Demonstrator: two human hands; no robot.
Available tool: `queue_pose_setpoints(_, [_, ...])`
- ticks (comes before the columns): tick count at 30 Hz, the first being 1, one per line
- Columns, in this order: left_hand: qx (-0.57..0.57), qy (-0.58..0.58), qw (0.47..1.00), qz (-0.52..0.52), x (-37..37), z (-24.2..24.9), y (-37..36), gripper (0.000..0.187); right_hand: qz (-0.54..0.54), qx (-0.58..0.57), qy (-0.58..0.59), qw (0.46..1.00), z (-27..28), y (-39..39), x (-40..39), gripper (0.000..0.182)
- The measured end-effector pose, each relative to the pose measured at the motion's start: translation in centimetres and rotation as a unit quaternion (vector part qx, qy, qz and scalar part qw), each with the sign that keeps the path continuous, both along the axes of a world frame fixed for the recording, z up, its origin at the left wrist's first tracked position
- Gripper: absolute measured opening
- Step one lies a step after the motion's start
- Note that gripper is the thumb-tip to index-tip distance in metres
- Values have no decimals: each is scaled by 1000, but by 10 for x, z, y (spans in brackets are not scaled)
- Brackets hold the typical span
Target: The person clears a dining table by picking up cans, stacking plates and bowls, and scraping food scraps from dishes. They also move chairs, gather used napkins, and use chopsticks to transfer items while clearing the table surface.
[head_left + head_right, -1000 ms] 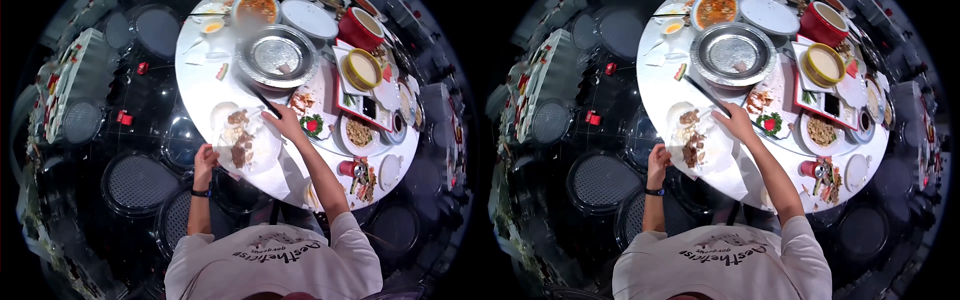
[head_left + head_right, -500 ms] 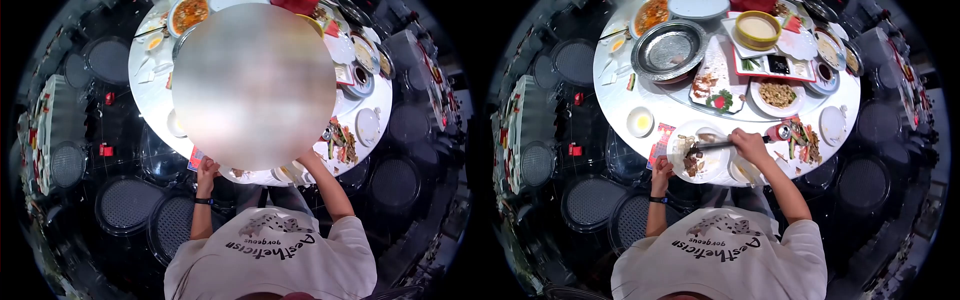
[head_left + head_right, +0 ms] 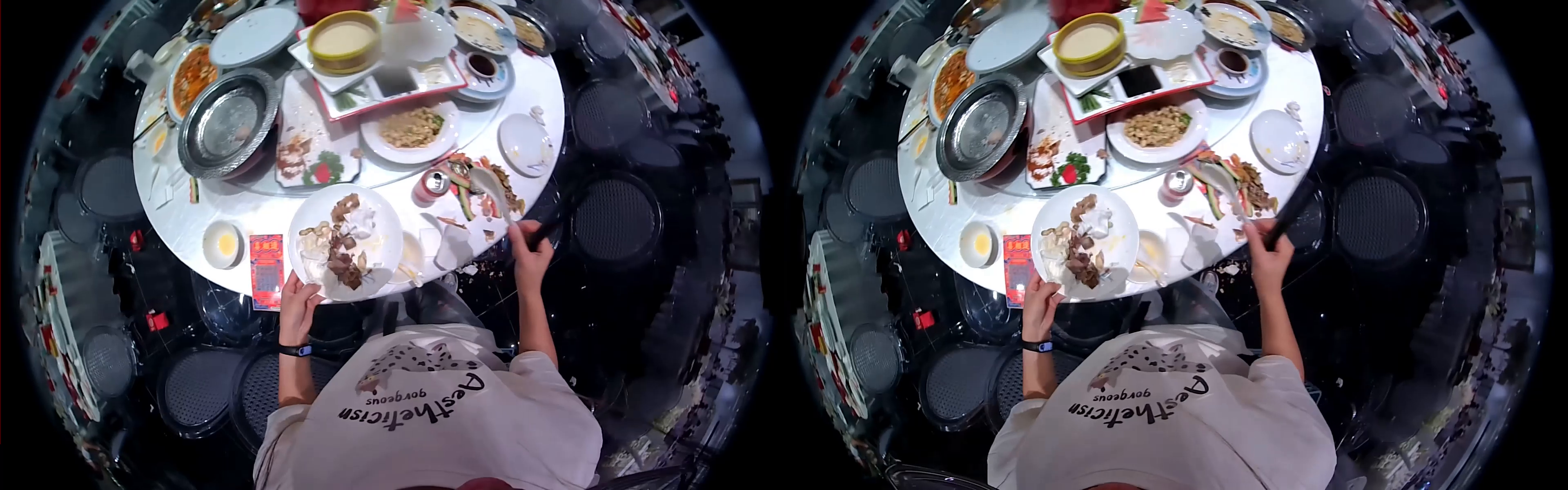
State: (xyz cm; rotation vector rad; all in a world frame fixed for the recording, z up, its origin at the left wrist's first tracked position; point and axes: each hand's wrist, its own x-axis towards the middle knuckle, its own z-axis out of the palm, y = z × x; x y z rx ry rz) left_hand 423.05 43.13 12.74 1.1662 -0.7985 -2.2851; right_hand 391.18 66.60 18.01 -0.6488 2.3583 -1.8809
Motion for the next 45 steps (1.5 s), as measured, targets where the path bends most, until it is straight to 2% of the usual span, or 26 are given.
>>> queue_pose_setpoints(2, [-6, 14, 999, -32, -15, 10, 12, 66, -72, -42, -85, 993, 9, 33, -17, 8])
queue_pose_setpoints(5, [-15, 45, 997, -68, -48, 25, 42, 74, -92, -84, -146, 981, 24, 72, -39, 6])
queue_pose_setpoints(7, [-15, 80, 993, -86, -84, 34, 63, 70, -95, -97, -158, 978, 19, 96, -60, 6])
queue_pose_setpoints(10, [-35, 73, 992, -101, -152, 48, 103, 63, -81, -90, -178, 977, 9, 129, -91, 8])
queue_pose_setpoints(15, [-94, -19, 992, -85, -260, 26, 150, 59, 26, -48, -220, 974, -39, 147, -129, 8])
queue_pose_setpoints(19, [-165, -80, 982, -32, -325, 3, 174, 53, 139, -27, -249, 958, -95, 129, -132, 12])
queue_pose_setpoints(23, [-209, -130, 969, -26, -347, 1, 190, 51, 204, 47, -197, 958, -132, 108, -133, 19])
queue_pose_setpoints(26, [-233, -161, 959, -15, -349, 11, 201, 50, 172, 51, -167, 969, -184, 98, -148, 21])
queue_pose_setpoints(30, [-315, -212, 925, -11, -343, 41, 208, 50, 160, 66, -138, 975, -182, 99, -178, 22])
queue_pose_setpoints(32, [-356, -222, 908, 6, -346, 64, 212, 49, 155, 1, -212, 965, -167, 109, -192, 16])
queue_pose_setpoints(35, [-324, -170, 930, 42, -366, 84, 212, 47, 131, -69, -319, 936, -145, 137, -220, 12])
queue_pose_setpoints(37, [-269, -120, 955, 42, -384, 71, 200, 46, 102, -96, -382, 914, -124, 159, -239, 8])
queue_pose_setpoints(40, [-179, -41, 983, 4, -438, 7, 183, 46, 30, -168, -421, 891, -113, 194, -264, 6])
queue_pose_setpoints(45, [-54, 63, 997, -3, -553, -85, 203, 45, -46, -169, -398, 901, -115, 226, -303, 6])
